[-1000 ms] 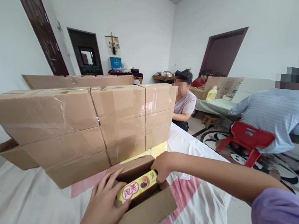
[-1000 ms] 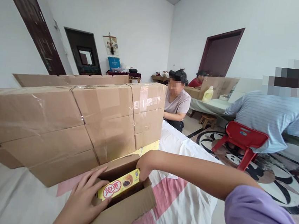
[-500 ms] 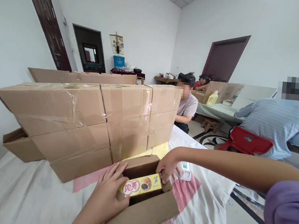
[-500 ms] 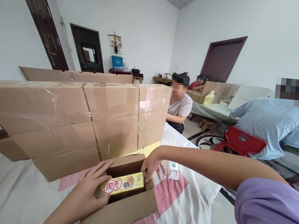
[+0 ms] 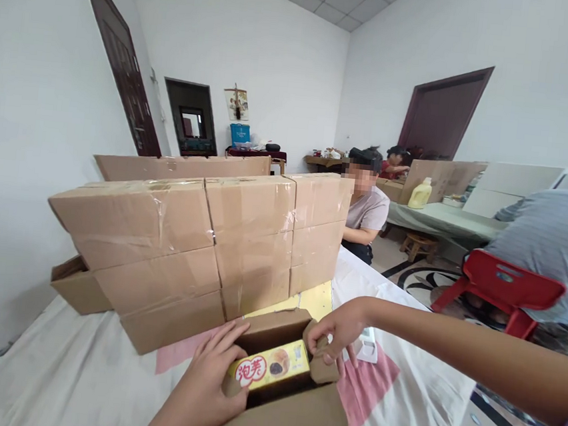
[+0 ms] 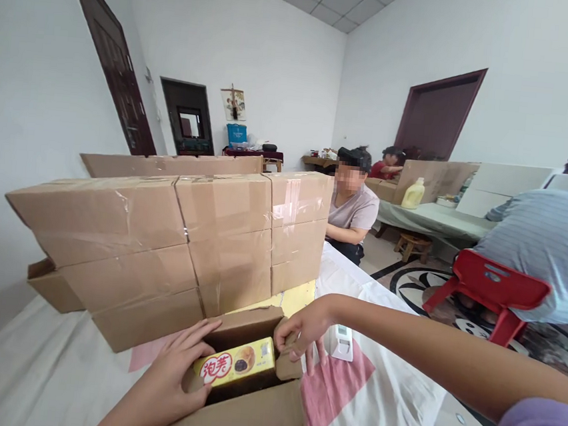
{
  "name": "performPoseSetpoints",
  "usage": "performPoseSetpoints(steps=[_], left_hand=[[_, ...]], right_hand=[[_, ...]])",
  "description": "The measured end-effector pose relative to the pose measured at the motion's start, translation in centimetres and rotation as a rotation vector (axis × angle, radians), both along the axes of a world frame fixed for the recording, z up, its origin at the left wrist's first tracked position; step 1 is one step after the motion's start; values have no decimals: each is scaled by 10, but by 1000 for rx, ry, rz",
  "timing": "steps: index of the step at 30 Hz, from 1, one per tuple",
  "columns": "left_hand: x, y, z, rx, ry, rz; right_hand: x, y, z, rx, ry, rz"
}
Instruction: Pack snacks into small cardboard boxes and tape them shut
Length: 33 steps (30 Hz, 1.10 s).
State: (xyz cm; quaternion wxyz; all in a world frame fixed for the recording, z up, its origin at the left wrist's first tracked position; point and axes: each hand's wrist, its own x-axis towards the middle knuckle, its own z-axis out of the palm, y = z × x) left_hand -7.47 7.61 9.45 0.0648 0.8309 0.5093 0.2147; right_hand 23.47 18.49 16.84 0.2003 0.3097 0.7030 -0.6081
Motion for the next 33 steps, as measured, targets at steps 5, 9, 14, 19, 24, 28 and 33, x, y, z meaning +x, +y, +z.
performPoseSetpoints(steps=[5, 9, 14, 19, 24, 28, 33], left_hand=[[-6, 1, -8, 15, -36, -69], [-8, 1, -10, 7, -54, -92], [-9, 1, -10, -16, -78, -59], [-5, 0, -7, -51, -77, -29], [0, -3, -2, -61, -71, -13], [3, -4, 1, -77, -70, 2], [3, -3, 1, -76, -71, -4]], right_hand=[[13, -9, -3, 113, 49, -69], [21, -20, -1, 211, 142, -88], [26, -32, -6, 552, 291, -89], [26, -44, -17, 891, 462, -110], [23, -51, -27, 1230, 265, -24], [23, -52, -32, 1335, 223, -49], [22, -43, -33, 1534, 120, -45]])
